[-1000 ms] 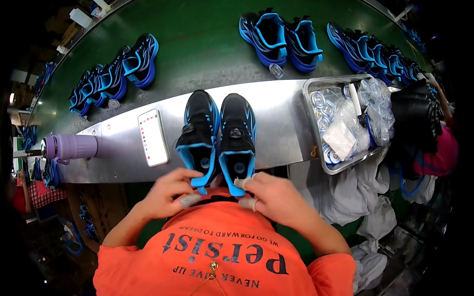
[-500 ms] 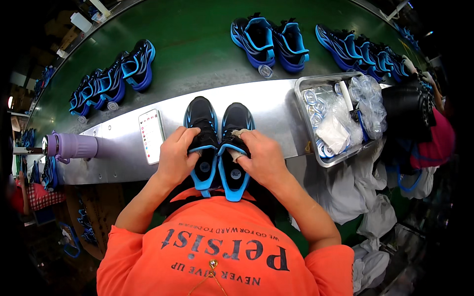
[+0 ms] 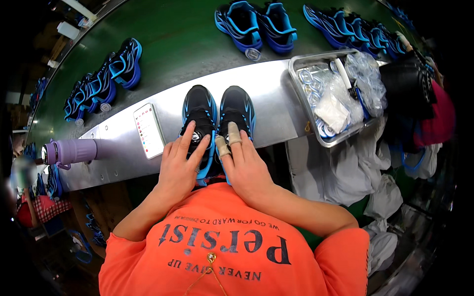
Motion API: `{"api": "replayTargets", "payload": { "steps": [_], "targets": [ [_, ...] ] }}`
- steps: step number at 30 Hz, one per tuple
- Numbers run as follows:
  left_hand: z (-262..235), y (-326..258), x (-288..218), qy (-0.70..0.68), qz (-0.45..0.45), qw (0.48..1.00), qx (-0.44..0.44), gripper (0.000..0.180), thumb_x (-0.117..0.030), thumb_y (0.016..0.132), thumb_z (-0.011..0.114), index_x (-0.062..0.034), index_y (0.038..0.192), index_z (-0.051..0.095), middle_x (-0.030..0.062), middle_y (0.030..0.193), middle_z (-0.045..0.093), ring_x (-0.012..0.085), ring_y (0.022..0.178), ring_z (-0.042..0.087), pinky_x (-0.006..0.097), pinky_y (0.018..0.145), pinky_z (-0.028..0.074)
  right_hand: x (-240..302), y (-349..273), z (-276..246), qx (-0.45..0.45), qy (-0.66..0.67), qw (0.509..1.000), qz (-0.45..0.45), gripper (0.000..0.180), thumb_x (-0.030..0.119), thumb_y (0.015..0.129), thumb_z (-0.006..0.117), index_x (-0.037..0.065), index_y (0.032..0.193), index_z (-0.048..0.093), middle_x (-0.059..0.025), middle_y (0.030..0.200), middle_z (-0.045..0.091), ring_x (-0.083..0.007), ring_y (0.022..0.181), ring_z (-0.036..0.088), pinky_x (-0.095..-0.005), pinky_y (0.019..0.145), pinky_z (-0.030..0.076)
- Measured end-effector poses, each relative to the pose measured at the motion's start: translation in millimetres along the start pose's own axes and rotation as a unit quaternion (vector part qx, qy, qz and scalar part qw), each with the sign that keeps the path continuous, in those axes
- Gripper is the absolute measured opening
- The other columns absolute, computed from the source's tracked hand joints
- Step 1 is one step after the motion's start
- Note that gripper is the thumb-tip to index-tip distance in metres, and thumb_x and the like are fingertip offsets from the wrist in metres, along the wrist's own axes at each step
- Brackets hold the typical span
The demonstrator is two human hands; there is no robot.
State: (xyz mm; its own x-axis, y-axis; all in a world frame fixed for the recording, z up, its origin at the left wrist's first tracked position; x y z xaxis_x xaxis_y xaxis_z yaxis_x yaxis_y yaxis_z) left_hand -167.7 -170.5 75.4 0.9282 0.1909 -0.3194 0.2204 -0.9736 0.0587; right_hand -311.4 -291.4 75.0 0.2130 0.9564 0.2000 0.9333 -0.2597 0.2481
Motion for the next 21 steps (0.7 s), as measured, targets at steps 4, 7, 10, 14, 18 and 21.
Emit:
{"api": "replayTargets", "payload": {
  "steps": [4, 7, 10, 14, 18, 21],
  "targets": [
    [-20, 16, 1, -0.050, -0.015, 0.998, 0.019, 0.050, -0.006, 0.076, 0.064, -0.0119, 0.126, 0.065, 0.0178, 0.138, 0.050, 0.0346, 0.116, 0.050, 0.046, 0.100, 0.036, -24, 4, -24, 0.061, 0.197, 0.978, 0.026, 0.046, 0.022, 0.088, 0.064, 0.004, 0.130, 0.059, -0.0291, 0.136, 0.050, -0.0420, 0.117, 0.054, -0.0434, 0.100, 0.048],
    [-25, 40, 12, -0.088, 0.005, 0.996, 0.005, 0.032, -0.004, 0.075, 0.062, -0.0081, 0.105, 0.072, 0.0129, 0.110, 0.061, 0.0340, 0.100, 0.053, 0.044, 0.090, 0.044, -59, 18, -20, 0.105, 0.310, 0.945, 0.010, 0.038, 0.023, 0.089, 0.067, 0.017, 0.126, 0.066, -0.0167, 0.125, 0.058, -0.0360, 0.107, 0.056, -0.0415, 0.095, 0.045],
    [-19, 58, 20, -0.120, 0.035, 0.987, 0.102, 0.029, 0.001, 0.075, 0.061, -0.0069, 0.100, 0.072, 0.0097, 0.107, 0.062, 0.0342, 0.097, 0.055, 0.040, 0.085, 0.048, -61, 20, -15, 0.104, 0.309, 0.945, 0.012, 0.033, 0.014, 0.089, 0.064, 0.019, 0.121, 0.067, -0.0093, 0.105, 0.059, -0.0322, 0.098, 0.057, -0.0411, 0.085, 0.048],
    [-7, 61, -11, 0.105, 0.104, 0.985, 0.093, 0.024, -0.001, 0.074, 0.063, -0.0075, 0.097, 0.070, 0.0067, 0.101, 0.061, 0.0312, 0.088, 0.055, 0.040, 0.079, 0.048, -55, 11, -12, 0.063, 0.246, 0.967, 0.038, 0.028, 0.013, 0.084, 0.066, 0.016, 0.112, 0.069, -0.0099, 0.097, 0.058, -0.0313, 0.093, 0.059, -0.0412, 0.075, 0.052],
    [-7, 63, 1, -0.045, 0.071, 0.995, 0.059, 0.028, 0.002, 0.074, 0.060, -0.0060, 0.100, 0.069, 0.0076, 0.104, 0.064, 0.0316, 0.090, 0.056, 0.041, 0.081, 0.047, -69, 17, -9, 0.082, 0.246, 0.966, 0.014, 0.024, 0.018, 0.081, 0.071, 0.009, 0.103, 0.068, -0.0120, 0.097, 0.058, -0.0314, 0.094, 0.060, -0.0410, 0.075, 0.052],
    [-13, 70, 6, -0.161, 0.056, 0.984, 0.056, 0.028, 0.006, 0.078, 0.060, -0.0037, 0.102, 0.068, 0.0100, 0.107, 0.066, 0.0291, 0.089, 0.059, 0.036, 0.080, 0.048, -83, 18, -9, 0.114, 0.322, 0.940, 0.009, 0.026, 0.023, 0.078, 0.075, 0.004, 0.094, 0.068, -0.0137, 0.096, 0.059, -0.0318, 0.095, 0.062, -0.0415, 0.075, 0.052]
  ]
}}
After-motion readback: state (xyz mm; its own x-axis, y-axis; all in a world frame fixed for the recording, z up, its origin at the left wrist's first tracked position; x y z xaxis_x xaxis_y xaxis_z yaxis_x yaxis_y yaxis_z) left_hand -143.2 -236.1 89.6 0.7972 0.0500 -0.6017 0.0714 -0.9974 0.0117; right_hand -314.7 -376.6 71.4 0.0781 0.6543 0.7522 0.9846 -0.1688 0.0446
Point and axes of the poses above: each hand's wrist, its own y-axis towards the middle knuckle, its own z-axis out of the palm, x = y × z, the point moved 2 cm from there along y, towards the middle knuckle
